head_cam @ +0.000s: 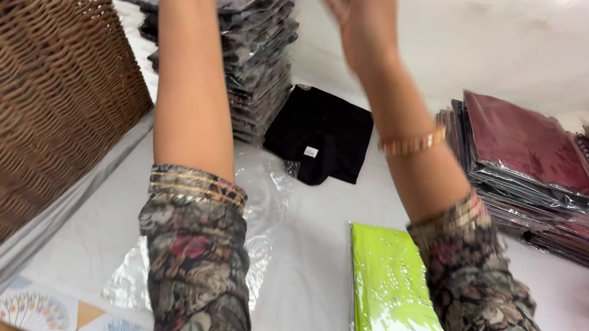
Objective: The person folds a pink striped shirt, a lime green shirt, and a pink t-shirt on a table. They place each folded shirt into a clear plastic bag and stack the packaged items on a pile.
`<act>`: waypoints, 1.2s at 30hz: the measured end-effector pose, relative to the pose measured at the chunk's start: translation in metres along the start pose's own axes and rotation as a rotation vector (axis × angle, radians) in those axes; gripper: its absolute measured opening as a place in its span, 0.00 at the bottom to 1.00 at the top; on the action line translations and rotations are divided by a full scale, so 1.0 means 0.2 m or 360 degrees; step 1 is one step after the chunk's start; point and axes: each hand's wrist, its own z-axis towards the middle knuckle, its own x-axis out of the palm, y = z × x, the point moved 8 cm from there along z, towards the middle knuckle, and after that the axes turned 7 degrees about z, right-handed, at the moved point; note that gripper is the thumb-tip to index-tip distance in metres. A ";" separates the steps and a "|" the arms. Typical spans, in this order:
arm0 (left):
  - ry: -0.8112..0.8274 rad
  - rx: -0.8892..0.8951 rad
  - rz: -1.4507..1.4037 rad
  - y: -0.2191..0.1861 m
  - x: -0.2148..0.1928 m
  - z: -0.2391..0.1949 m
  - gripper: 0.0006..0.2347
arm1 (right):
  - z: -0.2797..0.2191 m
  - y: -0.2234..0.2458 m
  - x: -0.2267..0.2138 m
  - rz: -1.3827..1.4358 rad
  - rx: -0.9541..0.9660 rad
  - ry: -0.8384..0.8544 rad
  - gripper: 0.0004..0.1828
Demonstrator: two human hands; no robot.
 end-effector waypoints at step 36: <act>0.0745 0.0330 0.1338 0.49 0.27 -0.94 0.13 | -2.65 0.95 -0.82 -0.1654 0.1101 -0.1097 0.32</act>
